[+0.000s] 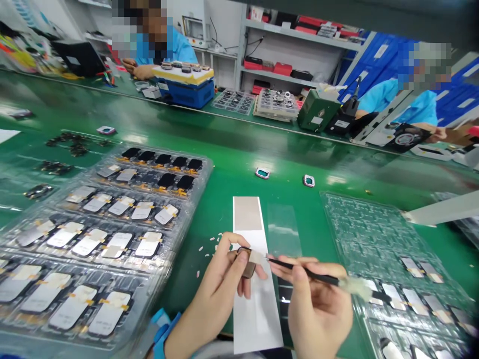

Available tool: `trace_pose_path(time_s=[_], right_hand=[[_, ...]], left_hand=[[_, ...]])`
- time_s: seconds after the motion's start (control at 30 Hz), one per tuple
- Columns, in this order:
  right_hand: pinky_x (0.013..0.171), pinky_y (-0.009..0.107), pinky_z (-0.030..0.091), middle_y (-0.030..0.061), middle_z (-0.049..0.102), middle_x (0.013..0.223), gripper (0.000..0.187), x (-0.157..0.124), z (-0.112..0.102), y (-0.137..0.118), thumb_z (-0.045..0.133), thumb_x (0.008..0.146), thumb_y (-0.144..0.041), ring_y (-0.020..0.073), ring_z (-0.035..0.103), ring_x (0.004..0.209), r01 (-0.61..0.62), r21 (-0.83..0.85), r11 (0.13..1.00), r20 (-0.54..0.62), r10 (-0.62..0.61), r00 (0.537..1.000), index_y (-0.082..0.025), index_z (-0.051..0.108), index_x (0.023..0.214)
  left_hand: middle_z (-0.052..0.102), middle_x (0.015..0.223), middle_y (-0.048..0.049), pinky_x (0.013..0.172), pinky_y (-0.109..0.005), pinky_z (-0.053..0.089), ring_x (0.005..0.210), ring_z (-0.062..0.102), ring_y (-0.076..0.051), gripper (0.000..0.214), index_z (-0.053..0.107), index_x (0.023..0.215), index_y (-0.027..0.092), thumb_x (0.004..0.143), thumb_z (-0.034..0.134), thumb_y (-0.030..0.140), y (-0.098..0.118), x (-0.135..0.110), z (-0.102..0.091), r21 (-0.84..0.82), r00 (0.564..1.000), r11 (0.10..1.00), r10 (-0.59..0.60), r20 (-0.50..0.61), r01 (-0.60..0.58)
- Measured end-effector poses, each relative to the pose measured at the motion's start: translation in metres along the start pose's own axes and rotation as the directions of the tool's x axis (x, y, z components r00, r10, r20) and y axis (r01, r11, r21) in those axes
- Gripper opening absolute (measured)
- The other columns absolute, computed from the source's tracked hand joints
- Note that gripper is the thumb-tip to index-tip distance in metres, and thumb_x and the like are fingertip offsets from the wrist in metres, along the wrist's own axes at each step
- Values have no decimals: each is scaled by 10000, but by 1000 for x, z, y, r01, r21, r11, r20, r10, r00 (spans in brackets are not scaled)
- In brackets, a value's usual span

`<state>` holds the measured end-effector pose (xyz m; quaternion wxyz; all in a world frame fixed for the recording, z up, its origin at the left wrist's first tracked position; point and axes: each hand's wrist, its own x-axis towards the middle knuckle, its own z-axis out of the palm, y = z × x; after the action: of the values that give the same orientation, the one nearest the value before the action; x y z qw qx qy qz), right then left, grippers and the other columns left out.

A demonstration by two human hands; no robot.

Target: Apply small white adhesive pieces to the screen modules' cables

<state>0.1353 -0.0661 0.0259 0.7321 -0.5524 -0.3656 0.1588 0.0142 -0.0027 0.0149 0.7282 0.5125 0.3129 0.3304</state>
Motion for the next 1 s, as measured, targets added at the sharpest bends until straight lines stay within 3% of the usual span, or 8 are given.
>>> trace_pose_path(time_s=[0.1,0.27,0.6,1.0], right_hand=[[591,267,652,41,685,858,118,-5,2,10,539,976,-160,218,752,844,-8,46,999,52,6,999,-248,462,960],[611,285,646,54,698,906,115,-6,1,19,514,992,-162,224,739,922,-38,74,997,104,30,994,-254,446,981],[554,275,625,37,675,847,122,-7,5,16,510,994,-187,217,750,836,-24,39,999,81,21,997,-256,416,960],[594,274,628,24,683,861,143,-8,7,17,505,979,-139,194,740,859,-10,64,998,70,6,998,-268,444,973]], left_hand=[[589,695,28,577,-249,342,560,415,-116,267,421,1052,239,1030,374,501,1,-1,6,-75,1000,997,-11,24,13],[554,767,15,633,-276,323,653,412,-144,374,386,1090,245,997,340,604,-3,0,7,-127,998,992,27,48,-21],[531,800,21,611,-281,306,599,358,-116,255,337,1123,258,1043,303,498,-6,-1,4,-110,995,991,-74,59,80],[541,795,34,545,-251,276,556,359,-80,170,366,1110,260,1076,267,394,-13,-2,6,-115,998,993,-19,65,26]])
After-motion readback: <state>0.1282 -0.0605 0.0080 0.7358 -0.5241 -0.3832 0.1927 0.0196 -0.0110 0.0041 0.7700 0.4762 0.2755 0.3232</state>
